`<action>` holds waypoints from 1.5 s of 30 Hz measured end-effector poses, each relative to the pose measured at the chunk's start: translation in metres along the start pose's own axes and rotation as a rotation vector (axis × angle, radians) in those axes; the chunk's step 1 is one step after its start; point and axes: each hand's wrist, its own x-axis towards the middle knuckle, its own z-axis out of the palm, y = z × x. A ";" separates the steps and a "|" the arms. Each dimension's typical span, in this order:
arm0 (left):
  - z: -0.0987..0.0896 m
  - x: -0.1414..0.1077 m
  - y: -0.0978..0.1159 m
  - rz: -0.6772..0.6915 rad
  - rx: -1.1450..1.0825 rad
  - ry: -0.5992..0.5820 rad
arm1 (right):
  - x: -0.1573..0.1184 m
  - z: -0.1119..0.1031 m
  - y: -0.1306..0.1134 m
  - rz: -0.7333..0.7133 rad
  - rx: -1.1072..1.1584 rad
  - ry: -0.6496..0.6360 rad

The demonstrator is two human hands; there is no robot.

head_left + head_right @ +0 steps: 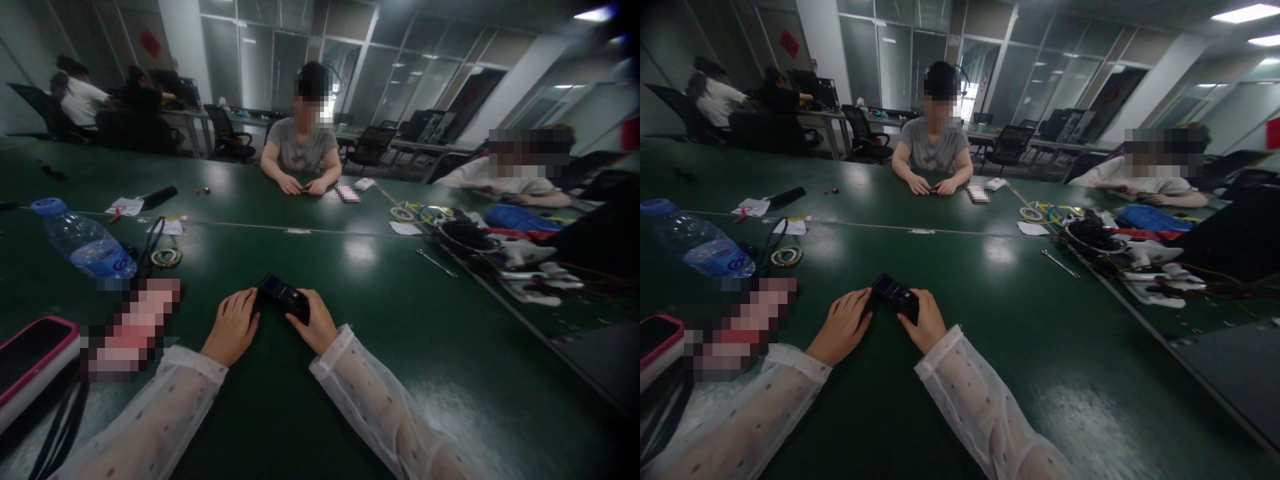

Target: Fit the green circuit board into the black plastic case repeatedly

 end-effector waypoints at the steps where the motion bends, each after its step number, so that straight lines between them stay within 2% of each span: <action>1: 0.000 0.000 0.000 0.001 0.003 -0.001 | 0.000 0.000 -0.001 -0.006 0.007 0.016; 4: -0.001 0.000 0.000 0.004 0.008 -0.006 | 0.001 -0.003 -0.006 -0.030 0.030 0.101; 7: -0.002 0.001 0.000 0.004 0.007 -0.014 | 0.000 -0.005 -0.006 -0.032 0.029 0.259; 10: -0.002 0.001 0.000 -0.001 0.005 -0.033 | 0.000 -0.007 0.002 0.017 -0.001 0.424; 12: -0.002 0.001 0.000 -0.006 0.005 -0.041 | 0.001 -0.006 0.010 0.076 -0.006 0.463; 17: -0.002 0.001 -0.001 -0.003 0.002 -0.041 | 0.000 -0.002 0.028 0.209 -0.011 0.434; 27: -0.001 0.000 0.000 0.004 0.000 -0.019 | 0.000 0.001 0.023 0.107 -0.062 0.265; 45: 0.000 0.001 -0.001 0.002 -0.002 -0.020 | -0.002 0.001 0.027 0.198 -0.136 0.303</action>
